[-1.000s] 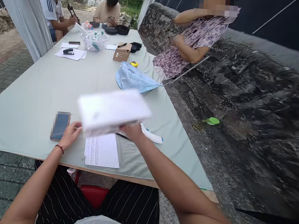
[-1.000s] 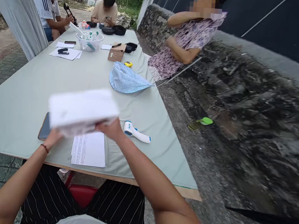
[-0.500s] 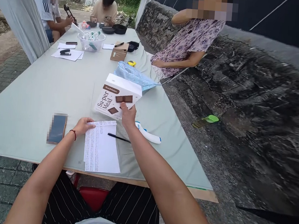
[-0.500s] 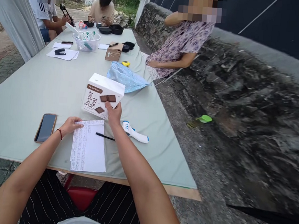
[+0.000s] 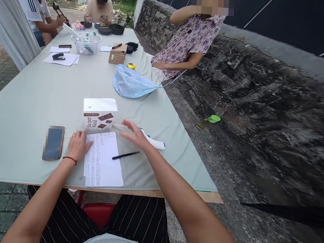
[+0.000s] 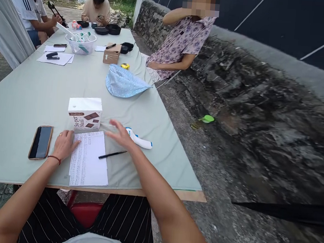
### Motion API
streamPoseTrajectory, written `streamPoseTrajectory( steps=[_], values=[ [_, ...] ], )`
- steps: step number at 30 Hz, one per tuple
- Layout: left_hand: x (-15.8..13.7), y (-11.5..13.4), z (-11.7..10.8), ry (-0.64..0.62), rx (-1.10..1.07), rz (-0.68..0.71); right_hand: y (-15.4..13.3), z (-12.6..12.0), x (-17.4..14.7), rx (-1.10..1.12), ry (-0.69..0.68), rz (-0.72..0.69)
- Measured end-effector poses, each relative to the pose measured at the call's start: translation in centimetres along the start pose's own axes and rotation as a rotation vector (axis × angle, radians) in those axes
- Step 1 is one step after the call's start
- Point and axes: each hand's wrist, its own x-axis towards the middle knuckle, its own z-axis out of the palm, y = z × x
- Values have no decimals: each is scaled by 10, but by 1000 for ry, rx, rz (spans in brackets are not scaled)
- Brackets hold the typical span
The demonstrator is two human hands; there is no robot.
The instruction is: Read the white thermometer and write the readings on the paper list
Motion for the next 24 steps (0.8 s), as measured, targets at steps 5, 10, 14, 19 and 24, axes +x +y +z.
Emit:
streamPoseTrajectory(
  steps=[5, 10, 14, 19, 24],
  values=[
    [-2, 2, 15, 19, -110, 107, 20, -19, -92, -406, -179, -285],
    [18, 11, 11, -80, -429, -12, 13, 0, -103, -441, 92, -400],
    [22, 22, 7, -146, -783, -4, -4, 26, -90, -397, 94, -478],
    [15, 20, 5, -69, -418, -149, 4, 42, -81, -490, 6, -492],
    [33, -16, -14, 14, -477, -308, 37, -27, -77, -517, 260, -223]
  ],
)
